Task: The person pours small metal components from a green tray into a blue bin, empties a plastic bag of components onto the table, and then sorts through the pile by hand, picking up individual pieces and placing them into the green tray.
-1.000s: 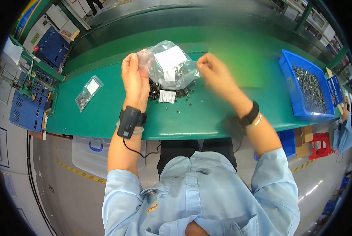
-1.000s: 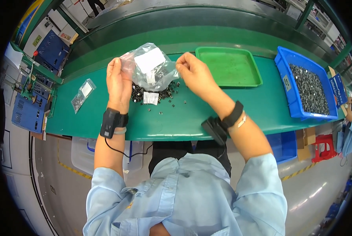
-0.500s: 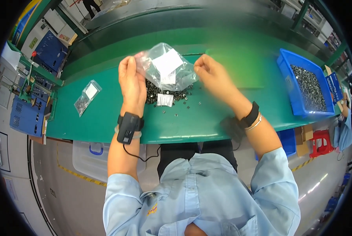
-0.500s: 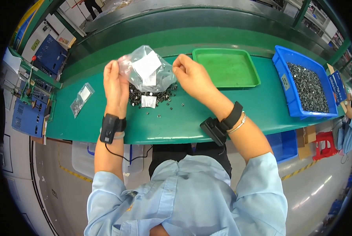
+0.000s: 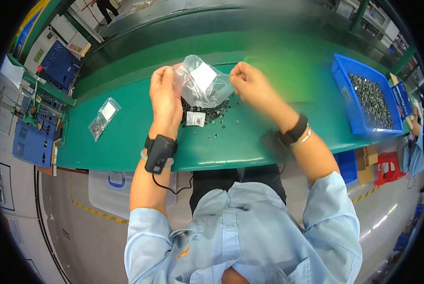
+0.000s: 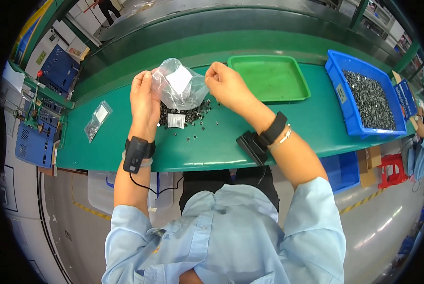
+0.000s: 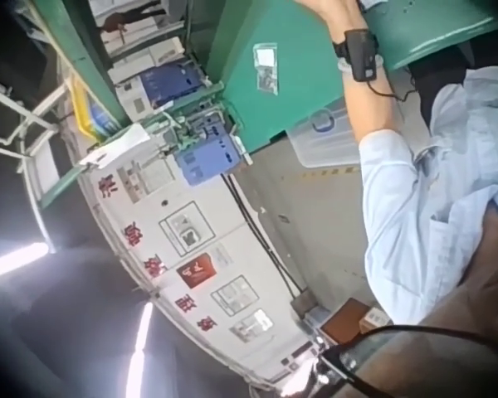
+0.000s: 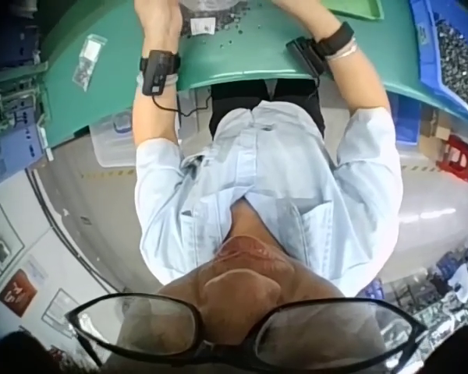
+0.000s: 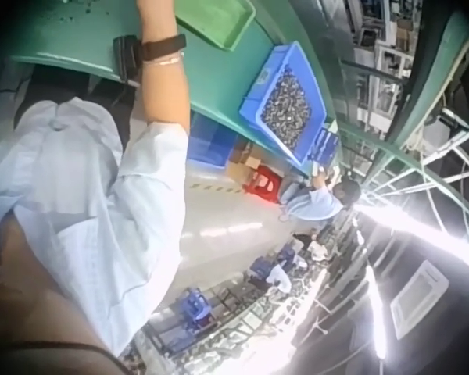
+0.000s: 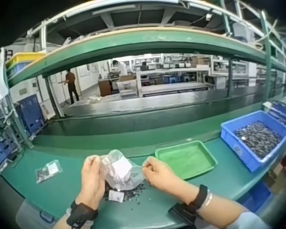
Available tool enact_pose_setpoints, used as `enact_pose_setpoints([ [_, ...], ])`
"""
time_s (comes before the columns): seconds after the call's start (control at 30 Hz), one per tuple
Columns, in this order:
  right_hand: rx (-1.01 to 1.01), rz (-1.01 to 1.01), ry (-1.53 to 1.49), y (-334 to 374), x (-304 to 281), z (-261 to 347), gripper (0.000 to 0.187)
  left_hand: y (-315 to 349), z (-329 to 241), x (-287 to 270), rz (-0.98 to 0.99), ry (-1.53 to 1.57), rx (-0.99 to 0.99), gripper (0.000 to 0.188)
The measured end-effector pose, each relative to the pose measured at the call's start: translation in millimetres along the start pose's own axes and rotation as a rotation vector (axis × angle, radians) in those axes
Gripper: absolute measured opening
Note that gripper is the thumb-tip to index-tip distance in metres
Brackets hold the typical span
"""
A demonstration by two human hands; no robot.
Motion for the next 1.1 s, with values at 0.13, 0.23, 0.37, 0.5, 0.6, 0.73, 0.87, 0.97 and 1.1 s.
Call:
enact_pose_setpoints([
  [0.13,0.031,-0.027,0.044,-4.5,-19.7,6.1,0.011,7.8,-4.7,-0.4,0.024,-0.001,0.027,0.013],
  [0.23,-0.064,-0.031,0.107,-6.5,-18.5,7.2,0.011,15.8,-12.1,-2.4,-0.009,-0.023,0.013,0.013],
  [0.37,-0.065,-0.010,0.047,6.8,-12.0,15.5,0.011,14.0,-11.3,11.6,0.065,0.011,0.012,0.013],
  [0.5,0.006,0.017,0.008,8.9,-13.7,13.7,0.011,3.2,-1.9,-6.4,0.020,0.033,-0.015,0.013],
  [0.6,0.001,0.004,0.062,1.4,-19.8,14.6,0.011,6.8,-3.4,-3.8,0.054,-0.013,0.017,0.014],
  [0.73,-0.090,-0.041,0.124,-4.5,-27.3,19.1,0.012,17.7,-17.4,0.3,0.054,-0.007,0.053,0.014],
  [0.87,-0.160,-0.066,0.047,9.2,-19.9,12.9,0.012,17.1,-36.4,8.0,0.116,0.014,0.125,0.016],
  [0.97,-0.225,-0.106,0.094,6.7,-28.4,8.0,0.013,18.1,-44.5,25.3,0.157,0.020,0.185,0.017],
  [1.1,-0.244,-0.124,0.057,8.7,-30.7,11.9,0.014,29.2,-49.4,18.9,0.173,0.015,0.232,0.018],
])
Point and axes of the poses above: each hand's wrist, its own y-axis away from the middle knuckle, its own x-axis out of the palm, z = x × y, the point moved 6 cm from there along -y, towards the middle knuckle, and after that the axes turned 9 degrees about -y, right-handed, at the moved point
